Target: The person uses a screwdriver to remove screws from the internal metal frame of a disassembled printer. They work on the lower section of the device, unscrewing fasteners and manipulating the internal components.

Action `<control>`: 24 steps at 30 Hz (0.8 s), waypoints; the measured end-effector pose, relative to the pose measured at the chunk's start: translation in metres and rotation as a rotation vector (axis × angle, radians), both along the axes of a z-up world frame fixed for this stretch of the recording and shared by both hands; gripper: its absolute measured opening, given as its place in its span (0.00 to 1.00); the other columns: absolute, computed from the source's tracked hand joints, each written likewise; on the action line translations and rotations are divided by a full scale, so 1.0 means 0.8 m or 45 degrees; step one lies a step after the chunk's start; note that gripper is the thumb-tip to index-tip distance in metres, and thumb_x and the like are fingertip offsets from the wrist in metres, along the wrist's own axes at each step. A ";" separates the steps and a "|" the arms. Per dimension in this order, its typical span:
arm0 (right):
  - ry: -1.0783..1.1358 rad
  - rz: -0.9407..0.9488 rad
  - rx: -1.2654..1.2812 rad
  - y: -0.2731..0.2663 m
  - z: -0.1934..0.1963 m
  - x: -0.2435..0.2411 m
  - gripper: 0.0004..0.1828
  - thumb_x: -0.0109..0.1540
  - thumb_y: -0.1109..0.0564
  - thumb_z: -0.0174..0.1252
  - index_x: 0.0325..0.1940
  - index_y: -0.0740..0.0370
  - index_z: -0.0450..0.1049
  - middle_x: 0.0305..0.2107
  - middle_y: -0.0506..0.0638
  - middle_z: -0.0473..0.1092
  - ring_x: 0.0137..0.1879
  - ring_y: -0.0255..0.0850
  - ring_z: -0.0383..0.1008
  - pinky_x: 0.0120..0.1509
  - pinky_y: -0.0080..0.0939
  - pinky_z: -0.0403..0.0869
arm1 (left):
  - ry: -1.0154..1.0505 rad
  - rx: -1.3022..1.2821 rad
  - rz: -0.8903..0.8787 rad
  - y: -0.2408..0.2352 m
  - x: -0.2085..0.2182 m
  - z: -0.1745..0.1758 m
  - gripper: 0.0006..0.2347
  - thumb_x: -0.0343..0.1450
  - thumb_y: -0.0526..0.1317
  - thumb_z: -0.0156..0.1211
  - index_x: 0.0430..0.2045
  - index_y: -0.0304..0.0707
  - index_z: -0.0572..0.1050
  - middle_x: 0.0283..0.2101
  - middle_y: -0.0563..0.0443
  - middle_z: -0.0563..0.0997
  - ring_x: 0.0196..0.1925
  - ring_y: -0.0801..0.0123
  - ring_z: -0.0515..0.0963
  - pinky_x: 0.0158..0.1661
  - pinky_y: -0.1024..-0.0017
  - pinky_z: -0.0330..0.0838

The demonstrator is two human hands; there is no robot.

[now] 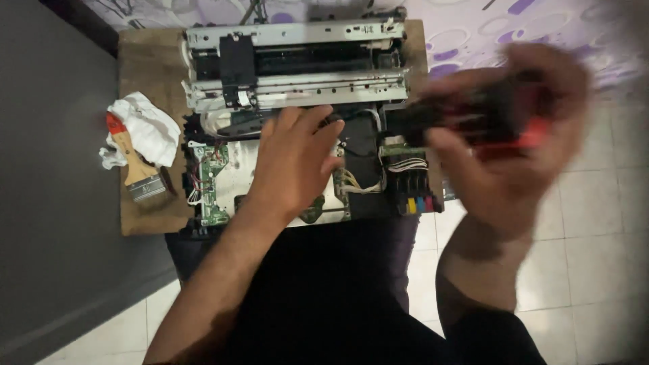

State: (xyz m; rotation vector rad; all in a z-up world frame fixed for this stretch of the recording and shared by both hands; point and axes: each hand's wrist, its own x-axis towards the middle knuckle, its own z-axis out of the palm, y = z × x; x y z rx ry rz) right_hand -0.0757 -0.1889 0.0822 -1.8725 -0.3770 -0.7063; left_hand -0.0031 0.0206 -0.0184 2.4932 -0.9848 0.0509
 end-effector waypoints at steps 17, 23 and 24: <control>0.074 -0.029 0.003 -0.023 -0.031 -0.005 0.32 0.66 0.61 0.63 0.66 0.63 0.51 0.48 0.69 0.72 0.56 0.59 0.81 0.63 0.51 0.84 | -0.125 0.001 0.072 -0.016 0.000 -0.020 0.17 0.59 0.43 0.71 0.41 0.43 0.83 0.49 0.53 0.80 0.55 0.52 0.72 0.57 0.36 0.55; 0.059 0.042 -0.075 -0.020 -0.038 0.002 0.32 0.67 0.63 0.63 0.68 0.65 0.52 0.49 0.67 0.73 0.57 0.57 0.81 0.64 0.50 0.83 | -0.006 -0.005 0.070 -0.011 -0.001 -0.018 0.17 0.62 0.44 0.71 0.44 0.44 0.83 0.51 0.53 0.79 0.58 0.51 0.71 0.62 0.34 0.48; 0.058 0.058 -0.069 -0.020 -0.039 0.003 0.32 0.67 0.63 0.63 0.68 0.65 0.52 0.49 0.67 0.73 0.57 0.57 0.81 0.65 0.51 0.83 | -0.019 -0.015 0.055 -0.009 -0.002 -0.018 0.17 0.63 0.44 0.72 0.45 0.44 0.83 0.52 0.52 0.79 0.57 0.50 0.71 0.61 0.34 0.49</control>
